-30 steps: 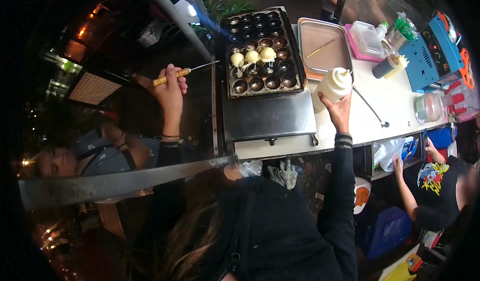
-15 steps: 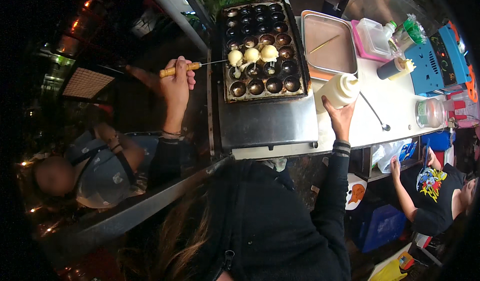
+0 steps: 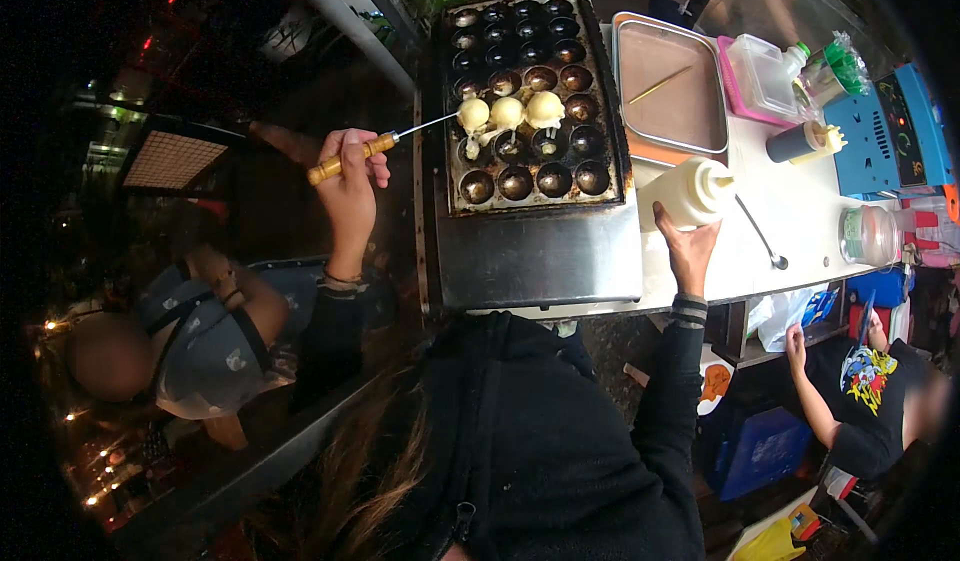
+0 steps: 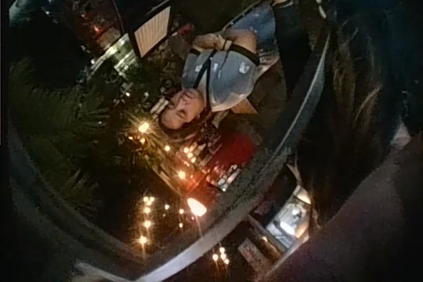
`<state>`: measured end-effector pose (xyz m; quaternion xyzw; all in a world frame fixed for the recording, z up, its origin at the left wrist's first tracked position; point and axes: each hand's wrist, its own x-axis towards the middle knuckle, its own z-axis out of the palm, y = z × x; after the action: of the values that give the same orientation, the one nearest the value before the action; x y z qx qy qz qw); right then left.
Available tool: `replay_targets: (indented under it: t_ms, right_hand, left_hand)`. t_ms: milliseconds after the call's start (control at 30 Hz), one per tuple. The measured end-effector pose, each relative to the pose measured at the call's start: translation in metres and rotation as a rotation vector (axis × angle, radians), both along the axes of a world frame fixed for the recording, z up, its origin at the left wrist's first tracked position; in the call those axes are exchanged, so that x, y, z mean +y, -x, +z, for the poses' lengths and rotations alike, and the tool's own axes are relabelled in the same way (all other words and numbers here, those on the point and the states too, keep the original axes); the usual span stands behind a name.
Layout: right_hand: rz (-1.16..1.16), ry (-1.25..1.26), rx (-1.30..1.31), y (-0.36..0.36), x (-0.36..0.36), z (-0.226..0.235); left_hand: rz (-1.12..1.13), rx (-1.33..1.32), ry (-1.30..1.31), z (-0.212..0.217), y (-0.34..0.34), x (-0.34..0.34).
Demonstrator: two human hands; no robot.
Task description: The person prepares food on a specialized griddle using a pick to rotate spheres and a squeeze bottle to add liquid, then handles bags and counts coins.
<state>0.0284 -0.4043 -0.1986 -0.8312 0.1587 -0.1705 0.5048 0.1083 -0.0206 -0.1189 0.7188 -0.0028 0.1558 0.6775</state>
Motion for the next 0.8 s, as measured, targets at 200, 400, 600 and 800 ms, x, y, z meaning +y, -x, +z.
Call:
replay_targets:
  t_ms: [200,400,600,800]
  right_hand:
    - [0.016,0.020,0.000,-0.001,-0.004,-0.008]
    - [0.000,0.009,0.013,0.002,-0.007,-0.011]
    - [0.005,-0.018,-0.006,0.001,-0.001,-0.005]
    - [0.018,-0.010,-0.009,0.001,-0.001,-0.002]
  left_hand:
    - [-0.060,-0.162,-0.168,0.009,0.012,-0.003]
    - [0.027,-0.444,-0.567,0.030,0.024,-0.001]
    - [-0.048,-0.237,-0.534,0.017,0.036,-0.008]
    - [0.007,-0.341,-0.629,0.021,0.030,-0.013]
